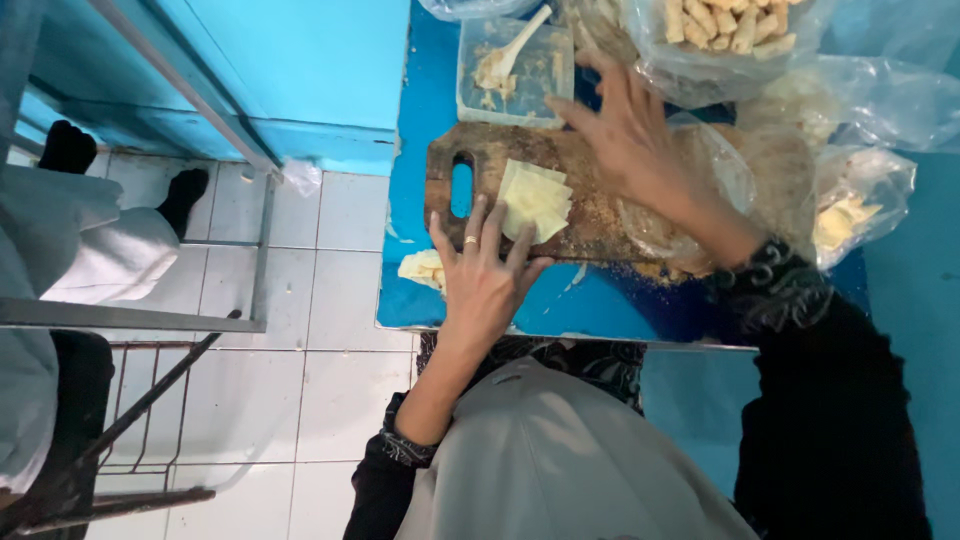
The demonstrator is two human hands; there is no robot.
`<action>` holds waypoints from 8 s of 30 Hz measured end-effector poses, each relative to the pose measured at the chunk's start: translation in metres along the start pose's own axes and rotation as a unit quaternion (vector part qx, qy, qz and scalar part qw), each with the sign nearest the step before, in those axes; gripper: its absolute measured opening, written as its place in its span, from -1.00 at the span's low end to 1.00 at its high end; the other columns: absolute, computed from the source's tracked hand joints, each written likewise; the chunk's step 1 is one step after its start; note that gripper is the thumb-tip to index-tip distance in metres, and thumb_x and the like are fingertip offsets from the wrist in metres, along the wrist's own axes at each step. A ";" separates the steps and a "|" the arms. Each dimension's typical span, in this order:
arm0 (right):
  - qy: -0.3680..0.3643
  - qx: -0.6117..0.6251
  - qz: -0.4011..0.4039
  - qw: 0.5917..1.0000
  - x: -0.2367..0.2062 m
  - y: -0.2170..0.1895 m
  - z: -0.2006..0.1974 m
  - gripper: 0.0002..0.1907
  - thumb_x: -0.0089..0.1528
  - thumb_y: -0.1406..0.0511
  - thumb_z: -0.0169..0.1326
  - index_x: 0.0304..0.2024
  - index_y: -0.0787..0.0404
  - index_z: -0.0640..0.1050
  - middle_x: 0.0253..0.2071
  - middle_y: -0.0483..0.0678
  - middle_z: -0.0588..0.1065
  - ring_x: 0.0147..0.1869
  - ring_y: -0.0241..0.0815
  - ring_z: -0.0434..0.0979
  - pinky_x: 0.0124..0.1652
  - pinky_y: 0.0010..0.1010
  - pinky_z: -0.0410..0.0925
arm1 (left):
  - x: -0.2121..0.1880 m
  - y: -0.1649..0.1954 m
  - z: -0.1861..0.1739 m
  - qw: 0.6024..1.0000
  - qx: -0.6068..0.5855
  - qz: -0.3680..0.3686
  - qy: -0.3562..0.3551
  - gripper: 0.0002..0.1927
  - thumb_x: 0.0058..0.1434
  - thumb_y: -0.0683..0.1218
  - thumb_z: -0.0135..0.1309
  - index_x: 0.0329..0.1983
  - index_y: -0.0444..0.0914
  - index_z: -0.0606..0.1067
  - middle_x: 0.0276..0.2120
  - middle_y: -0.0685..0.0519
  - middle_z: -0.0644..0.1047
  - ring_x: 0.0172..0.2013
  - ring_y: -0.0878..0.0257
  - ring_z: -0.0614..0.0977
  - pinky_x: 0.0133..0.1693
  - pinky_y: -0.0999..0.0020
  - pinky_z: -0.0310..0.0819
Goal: The person sits at a blue table and folds small square dough wrappers around a filling, pinching the edges closed by hand. They place each finished wrapped piece into a plastic bag with other completed pieces and repeat the folding cycle with new wrappers.
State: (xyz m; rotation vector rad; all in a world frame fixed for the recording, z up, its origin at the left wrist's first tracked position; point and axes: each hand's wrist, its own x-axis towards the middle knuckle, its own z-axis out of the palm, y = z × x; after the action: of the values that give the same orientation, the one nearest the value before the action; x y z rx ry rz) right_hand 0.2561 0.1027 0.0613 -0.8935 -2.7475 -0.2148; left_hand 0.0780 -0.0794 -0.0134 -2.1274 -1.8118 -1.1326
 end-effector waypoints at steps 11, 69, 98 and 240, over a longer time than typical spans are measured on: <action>-0.057 0.053 0.036 0.996 0.029 0.024 0.025 -0.66 -0.02 0.52 0.19 -0.22 0.12 0.61 0.25 0.08 0.20 0.30 0.20 0.19 0.18 0.00 0.22 | 0.001 -0.001 -0.001 1.000 -0.004 0.000 -0.003 -0.53 0.17 0.17 0.29 0.05 -0.18 0.61 0.18 -0.15 0.45 0.33 -0.08 0.37 0.28 -0.58 -0.14; 0.073 0.161 0.027 0.984 -0.072 -0.002 -0.061 -0.64 0.35 0.47 -0.02 0.16 0.06 0.46 0.28 0.18 0.43 0.10 0.05 0.56 -0.02 -0.27 0.50 | -0.001 -0.007 -0.017 0.998 0.036 0.045 0.009 -0.59 0.22 0.17 0.30 0.00 -0.14 0.62 0.05 -0.08 0.50 0.25 -0.03 0.45 0.26 -0.56 -0.17; 0.046 0.065 0.192 0.978 -0.104 -0.020 -0.041 -0.76 0.39 0.43 0.09 0.05 0.35 0.36 -0.37 0.30 0.45 -0.28 0.39 0.49 -0.29 0.08 0.32 | 0.013 0.000 -0.018 0.986 0.054 -0.147 0.063 -0.88 0.20 -0.08 0.26 -0.32 -0.13 0.52 0.09 0.09 0.47 0.20 0.05 0.45 0.25 -0.54 -0.14; 0.138 0.049 0.058 0.988 0.000 -0.082 0.033 -0.86 0.31 0.25 0.15 -0.12 0.14 0.54 0.10 0.03 0.28 0.20 0.07 0.24 0.10 0.02 0.09 | 0.038 -0.044 -0.014 0.999 -0.040 -0.025 -0.023 -0.44 0.06 -0.05 0.36 0.10 -0.19 0.39 0.39 -0.20 0.16 0.31 -0.22 0.22 0.26 -0.56 -0.25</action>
State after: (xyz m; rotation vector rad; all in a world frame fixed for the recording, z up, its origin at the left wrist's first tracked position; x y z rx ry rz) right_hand 0.2010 0.0442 0.0249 -0.9180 -2.4230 -0.1657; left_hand 0.0324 -0.0446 0.0038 -2.1817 -1.8801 -1.1950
